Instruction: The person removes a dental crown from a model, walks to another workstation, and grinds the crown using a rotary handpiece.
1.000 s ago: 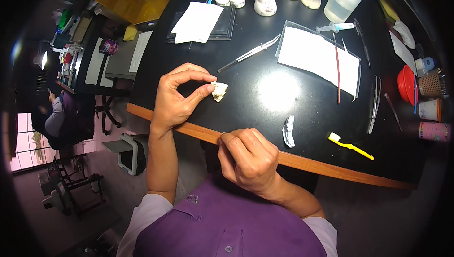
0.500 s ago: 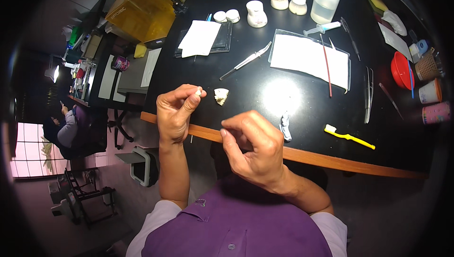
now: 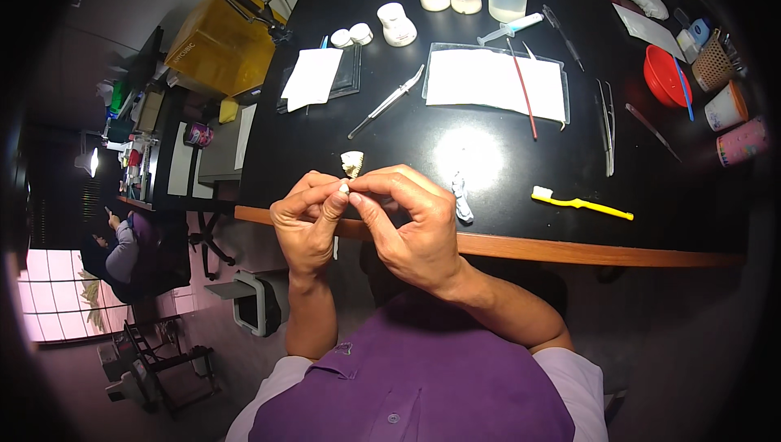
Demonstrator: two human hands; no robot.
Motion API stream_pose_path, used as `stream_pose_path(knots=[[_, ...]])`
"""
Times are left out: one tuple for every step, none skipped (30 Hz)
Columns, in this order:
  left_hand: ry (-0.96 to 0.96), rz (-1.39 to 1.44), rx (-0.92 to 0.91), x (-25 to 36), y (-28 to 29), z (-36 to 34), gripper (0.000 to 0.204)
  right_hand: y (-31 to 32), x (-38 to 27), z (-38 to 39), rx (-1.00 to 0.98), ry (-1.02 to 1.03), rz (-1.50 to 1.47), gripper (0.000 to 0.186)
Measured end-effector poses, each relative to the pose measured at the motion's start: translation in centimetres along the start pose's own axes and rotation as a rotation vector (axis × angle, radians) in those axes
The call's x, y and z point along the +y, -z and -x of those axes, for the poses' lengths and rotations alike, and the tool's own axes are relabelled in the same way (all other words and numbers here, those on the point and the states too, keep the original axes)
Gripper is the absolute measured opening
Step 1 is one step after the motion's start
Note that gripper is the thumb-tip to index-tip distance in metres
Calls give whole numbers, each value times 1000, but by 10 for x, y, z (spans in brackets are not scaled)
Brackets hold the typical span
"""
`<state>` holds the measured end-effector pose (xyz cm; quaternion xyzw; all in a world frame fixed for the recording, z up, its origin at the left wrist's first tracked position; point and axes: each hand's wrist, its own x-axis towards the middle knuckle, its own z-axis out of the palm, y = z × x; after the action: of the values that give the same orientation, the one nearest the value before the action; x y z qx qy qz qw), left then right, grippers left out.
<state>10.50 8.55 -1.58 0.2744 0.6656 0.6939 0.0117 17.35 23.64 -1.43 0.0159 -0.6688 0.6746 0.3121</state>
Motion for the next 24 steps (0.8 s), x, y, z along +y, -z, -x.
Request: stream_pose_path(knots=[[11,-1,5,1,-1,0,17,0,0,1,8,-5,-3,13],[11,-2,5,2,-1,0,17,0,1,1,17,-9,-6,15],[-9,-36,0,2,-1,0,17,0,2,2,16,-9,-5,15],[-30,-71,-6,2,-1,0,17,0,4,2,26,34,-4,17],[-29,-71,-6,4,-2,0,17,0,6,2,35,78,-2,19],[-18,-89,-2,6,-3,0,17,1,7,2,35,76,-2,19],[-7,-108,1,8,-4,0,18,2,9,2,21,116,15,21],[-4,-107,0,9,-4,0,18,3,10,2,7,155,31,23],[-5,-133,-4,10,-4,1,18,3,10,3,7,154,32,23],[-6,-158,-8,11,-3,1,17,2,11,3,23,185,36,23],[-6,-157,-8,13,-4,1,17,1,11,4,40,215,41,23],[-19,-204,-14,16,-4,1,18,1,10,4,39,213,40,23],[-33,-250,-21,18,-5,0,18,1,9,4,44,203,49,21],[-31,-250,-21,20,-6,1,18,1,9,4,49,192,57,20],[-28,-268,-20,23,-7,1,18,2,9,4,48,192,57,20],[-24,-286,-19,25,-8,1,18,2,10,4,52,185,61,18],[-24,-286,-18,26,-9,1,18,2,11,4,56,179,65,16],[-24,-296,-13,27,-9,1,18,2,11,4,55,178,64,16],[-24,-307,-9,27,-10,1,17,1,10,4,63,174,67,15],[-23,-307,-8,27,-9,1,17,1,9,4,72,169,69,13],[-34,-310,-14,26,-9,1,17,1,9,4,71,169,69,13],[-44,-313,-19,25,-9,0,17,2,9,3,66,174,75,12],[-43,-313,-18,25,-9,1,17,3,9,3,62,180,82,10],[-35,-295,-20,25,-9,0,17,4,9,3,62,180,82,10]])
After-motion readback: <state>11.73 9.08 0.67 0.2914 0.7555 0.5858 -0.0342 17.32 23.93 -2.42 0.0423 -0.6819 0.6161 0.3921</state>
